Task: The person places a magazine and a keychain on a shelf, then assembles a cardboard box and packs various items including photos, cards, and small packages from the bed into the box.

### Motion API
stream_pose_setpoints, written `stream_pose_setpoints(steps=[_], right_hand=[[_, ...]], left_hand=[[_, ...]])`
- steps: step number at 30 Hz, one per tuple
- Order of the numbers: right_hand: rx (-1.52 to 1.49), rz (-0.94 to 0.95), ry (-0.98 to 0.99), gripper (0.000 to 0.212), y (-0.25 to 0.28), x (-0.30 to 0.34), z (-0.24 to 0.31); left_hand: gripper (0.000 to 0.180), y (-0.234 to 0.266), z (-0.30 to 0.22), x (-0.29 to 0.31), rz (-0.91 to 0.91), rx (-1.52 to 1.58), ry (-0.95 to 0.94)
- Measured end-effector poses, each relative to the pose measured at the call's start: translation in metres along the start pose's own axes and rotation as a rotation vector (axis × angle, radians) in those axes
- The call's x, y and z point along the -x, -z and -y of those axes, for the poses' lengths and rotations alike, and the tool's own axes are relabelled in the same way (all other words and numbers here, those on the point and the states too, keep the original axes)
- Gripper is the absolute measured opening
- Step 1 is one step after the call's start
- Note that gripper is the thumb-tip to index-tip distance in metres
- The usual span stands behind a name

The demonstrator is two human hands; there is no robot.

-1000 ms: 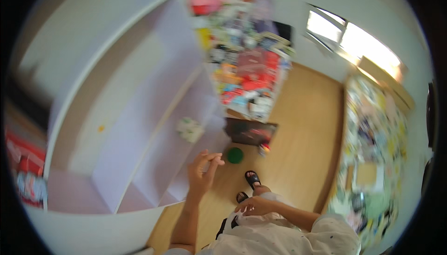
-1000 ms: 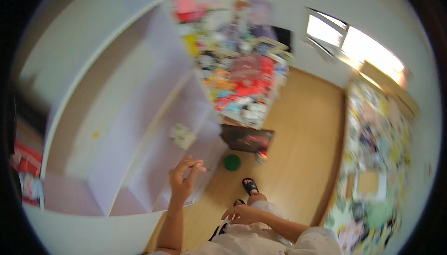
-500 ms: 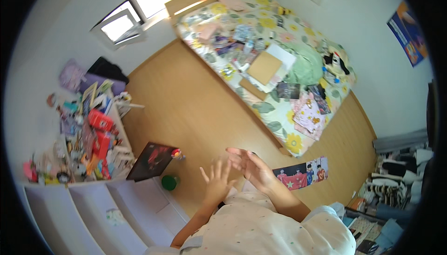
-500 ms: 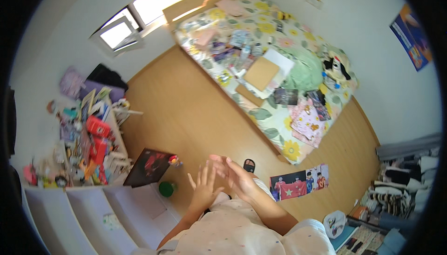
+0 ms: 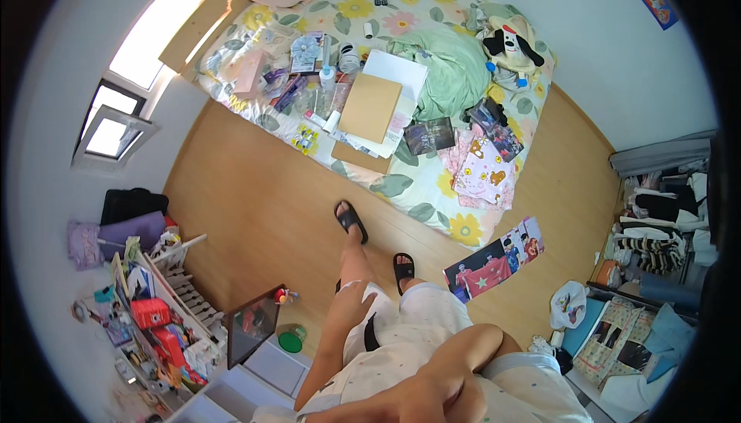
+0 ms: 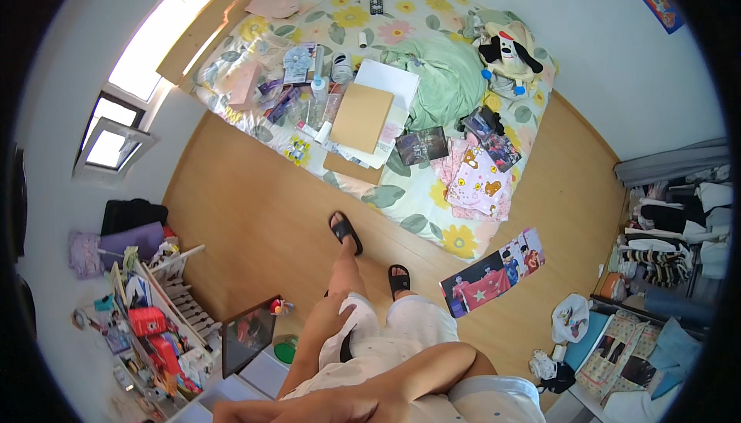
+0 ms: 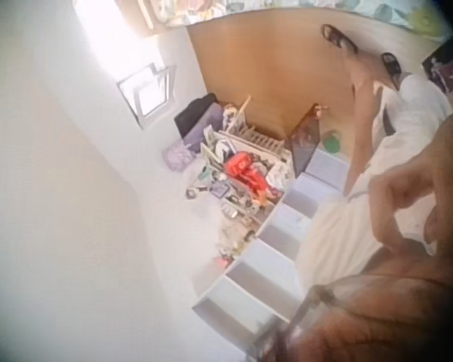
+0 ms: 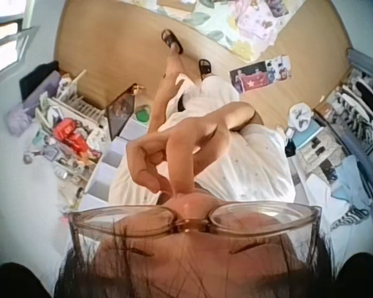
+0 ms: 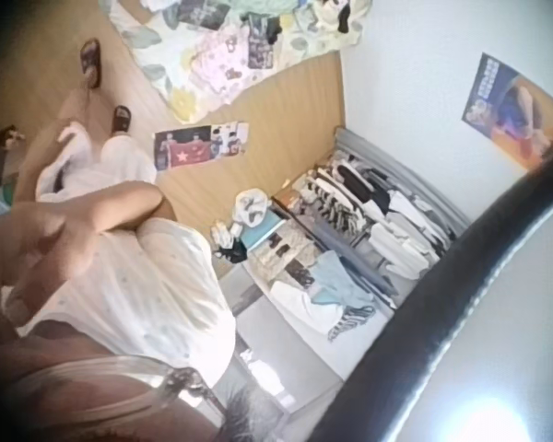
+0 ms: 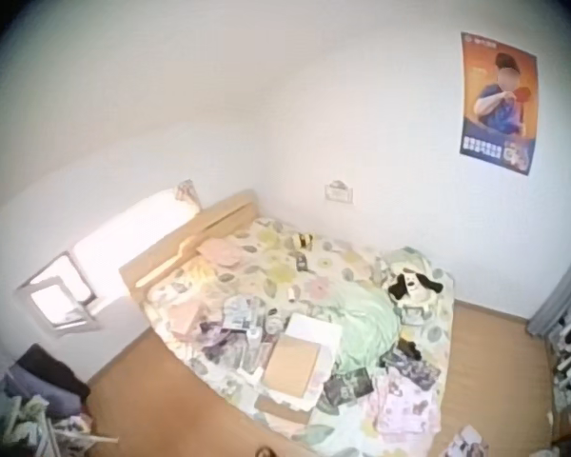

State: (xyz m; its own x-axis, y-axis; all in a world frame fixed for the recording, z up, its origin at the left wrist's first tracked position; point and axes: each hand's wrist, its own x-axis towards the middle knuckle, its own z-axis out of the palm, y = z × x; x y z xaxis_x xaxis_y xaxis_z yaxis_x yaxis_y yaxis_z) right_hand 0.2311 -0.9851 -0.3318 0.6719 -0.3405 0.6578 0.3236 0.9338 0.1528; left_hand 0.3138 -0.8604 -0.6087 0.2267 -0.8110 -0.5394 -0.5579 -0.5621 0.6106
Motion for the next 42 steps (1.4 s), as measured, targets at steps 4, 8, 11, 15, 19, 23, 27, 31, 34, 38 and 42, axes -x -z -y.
stream_pose_setpoints(steps=[4, 8, 11, 15, 19, 23, 27, 31, 34, 38, 42], right_hand=[[-0.085, -0.043, -0.033, 0.019, 0.060, -0.047, 0.039], [-0.115, -0.014, 0.120, 0.018, 0.129, -0.108, 0.058], [-0.024, 0.033, 0.298, 0.016, 0.181, -0.146, 0.073], [0.440, -0.217, 0.440, 0.011, 0.254, -0.160, 0.133], [1.098, -1.085, 0.261, 0.011, 0.375, -0.081, 0.257], [1.724, -1.982, -0.055, 0.052, 0.603, 0.114, 0.347], [1.796, -2.154, -0.051, 0.068, 0.727, 0.208, 0.405], [1.452, -2.134, -0.227, 0.059, 0.751, 0.192, 0.424], [1.362, -1.901, -0.073, 0.052, 0.733, 0.192, 0.429], [1.379, -1.915, 0.056, 0.040, 0.684, 0.170, 0.430], [1.807, -1.731, -0.093, 0.027, 0.616, 0.132, 0.426]], left_hand=[[0.042, 0.031, 0.032, -0.063, 0.148, -0.197, -0.088], [0.043, 0.103, 0.040, -0.128, 0.072, -0.156, -0.191], [0.043, 0.151, 0.042, -0.178, 0.022, -0.140, -0.102], [0.041, 0.172, 0.086, -0.231, -0.001, -0.174, -0.078], [0.045, 0.162, 0.110, -0.252, -0.034, -0.179, -0.079], [0.046, 0.136, 0.113, -0.252, 0.169, -0.056, 0.109], [0.041, 0.123, 0.104, -0.253, 0.310, 0.028, 0.235], [0.040, 0.113, 0.113, -0.252, 0.208, 0.167, 0.307], [0.040, 0.121, 0.110, -0.260, 0.178, 0.139, 0.342], [0.038, 0.135, 0.105, -0.284, 0.140, 0.144, 0.328], [0.038, 0.136, 0.100, -0.310, 0.175, 0.319, 0.306]])
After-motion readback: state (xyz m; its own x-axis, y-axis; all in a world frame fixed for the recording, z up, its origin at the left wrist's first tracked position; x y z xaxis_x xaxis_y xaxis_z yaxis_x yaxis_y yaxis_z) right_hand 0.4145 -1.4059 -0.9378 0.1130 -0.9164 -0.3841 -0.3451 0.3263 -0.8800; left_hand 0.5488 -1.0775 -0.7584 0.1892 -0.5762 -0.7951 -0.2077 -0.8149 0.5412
